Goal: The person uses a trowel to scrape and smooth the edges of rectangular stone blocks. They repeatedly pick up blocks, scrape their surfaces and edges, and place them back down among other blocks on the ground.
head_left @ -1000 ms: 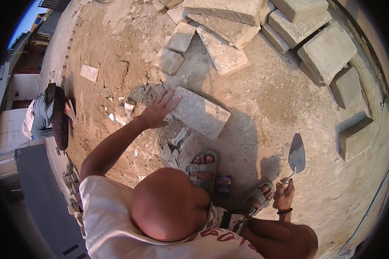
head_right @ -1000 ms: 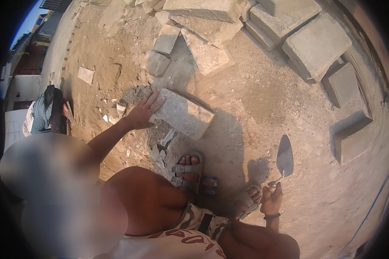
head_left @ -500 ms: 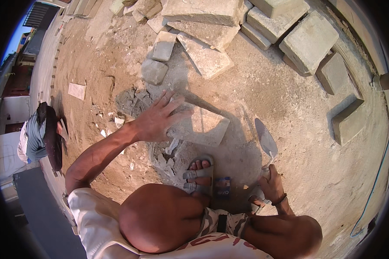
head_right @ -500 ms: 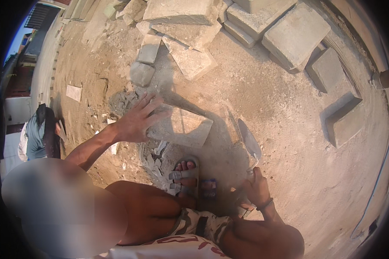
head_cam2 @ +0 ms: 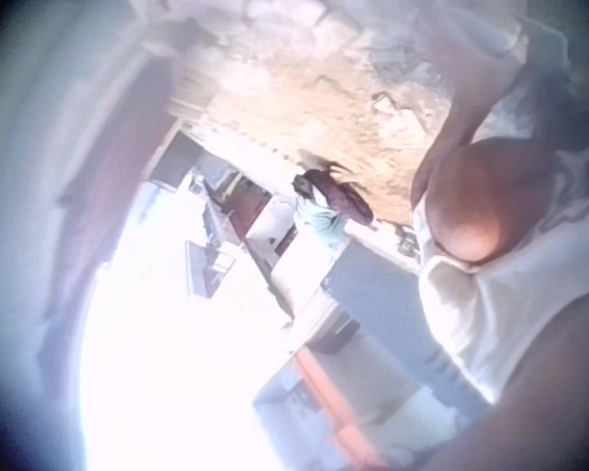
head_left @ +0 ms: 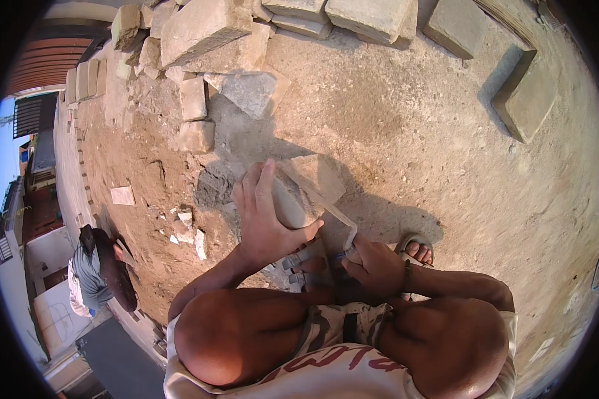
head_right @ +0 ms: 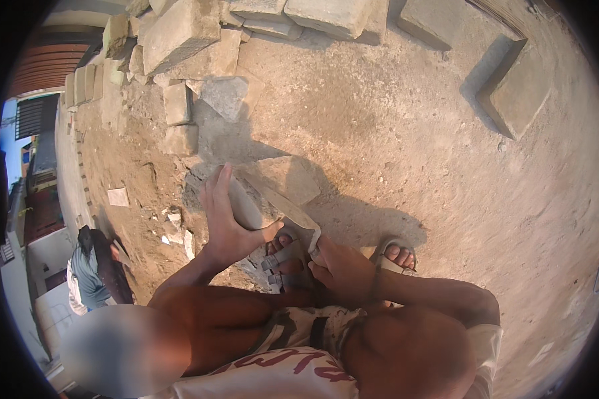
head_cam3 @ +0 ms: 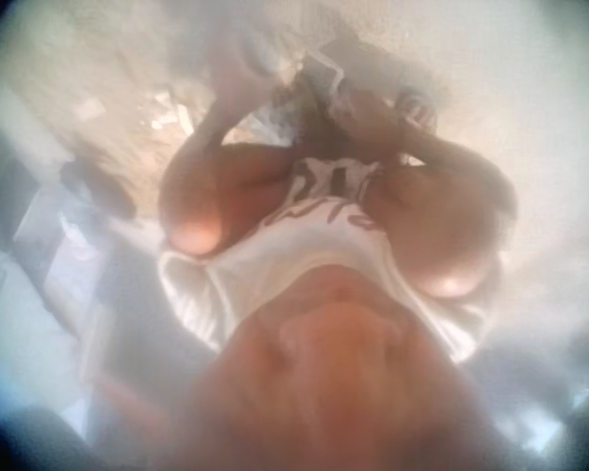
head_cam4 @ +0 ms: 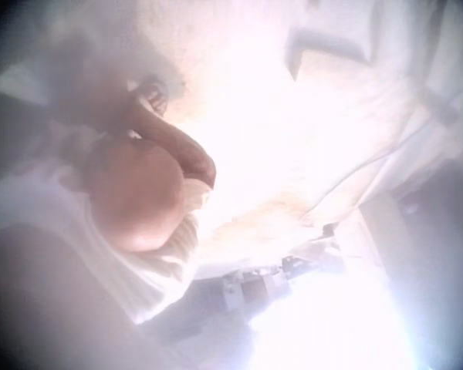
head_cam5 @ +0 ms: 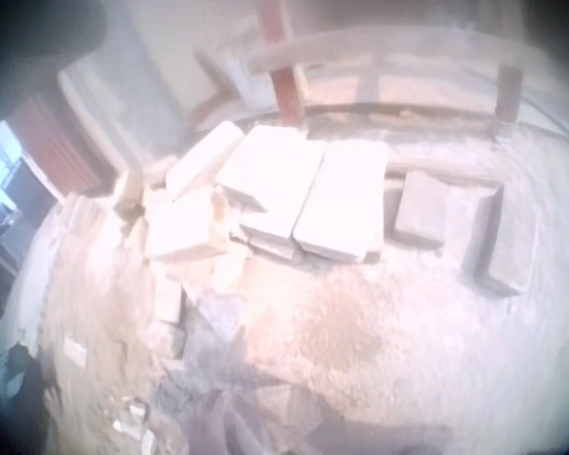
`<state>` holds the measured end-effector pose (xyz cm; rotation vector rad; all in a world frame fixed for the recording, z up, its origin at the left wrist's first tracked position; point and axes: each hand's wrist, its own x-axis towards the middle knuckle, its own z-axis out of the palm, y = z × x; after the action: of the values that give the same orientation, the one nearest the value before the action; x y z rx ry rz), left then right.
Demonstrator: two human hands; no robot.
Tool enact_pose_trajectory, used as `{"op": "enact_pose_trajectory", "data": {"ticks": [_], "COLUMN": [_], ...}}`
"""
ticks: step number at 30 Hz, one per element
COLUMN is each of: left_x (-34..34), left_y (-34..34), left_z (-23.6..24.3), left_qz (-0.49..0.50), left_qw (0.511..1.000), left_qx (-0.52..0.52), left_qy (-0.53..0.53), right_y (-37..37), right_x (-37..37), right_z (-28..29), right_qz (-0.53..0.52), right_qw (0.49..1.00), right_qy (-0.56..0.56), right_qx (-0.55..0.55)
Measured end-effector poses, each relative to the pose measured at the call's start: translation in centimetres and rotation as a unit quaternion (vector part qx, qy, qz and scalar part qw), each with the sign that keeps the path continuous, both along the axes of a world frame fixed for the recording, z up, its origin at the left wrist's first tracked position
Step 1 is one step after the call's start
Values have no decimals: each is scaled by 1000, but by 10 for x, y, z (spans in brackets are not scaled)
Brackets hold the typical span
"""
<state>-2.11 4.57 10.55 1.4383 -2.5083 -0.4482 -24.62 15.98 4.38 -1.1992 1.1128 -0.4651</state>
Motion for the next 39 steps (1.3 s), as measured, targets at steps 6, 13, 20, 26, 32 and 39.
{"op": "enact_pose_trajectory", "data": {"ticks": [6,13,20,26,32,39], "left_x": [4,14,56,59,63,62], "left_y": [13,17,36,39,26,14], "left_z": [-10,-23,-12,-12,0,-2], "left_qz": [43,65,104,422,343,189], "left_qw": [997,982,969,698,802,974], "left_qx": [-4,70,134,368,275,98], "left_qy": [60,163,180,446,404,77], "right_y": [-13,-18,-24,-56,-60,-69], "right_x": [-24,-26,-9,-13,-39,-41], "right_z": [-15,-42,4,-68,-28,30], "right_qz": [-29,24,101,45,14,-29], "right_qw": [998,995,991,985,989,983], "right_qy": [58,46,76,156,142,109], "right_qx": [-13,80,-38,-59,-48,-142]}}
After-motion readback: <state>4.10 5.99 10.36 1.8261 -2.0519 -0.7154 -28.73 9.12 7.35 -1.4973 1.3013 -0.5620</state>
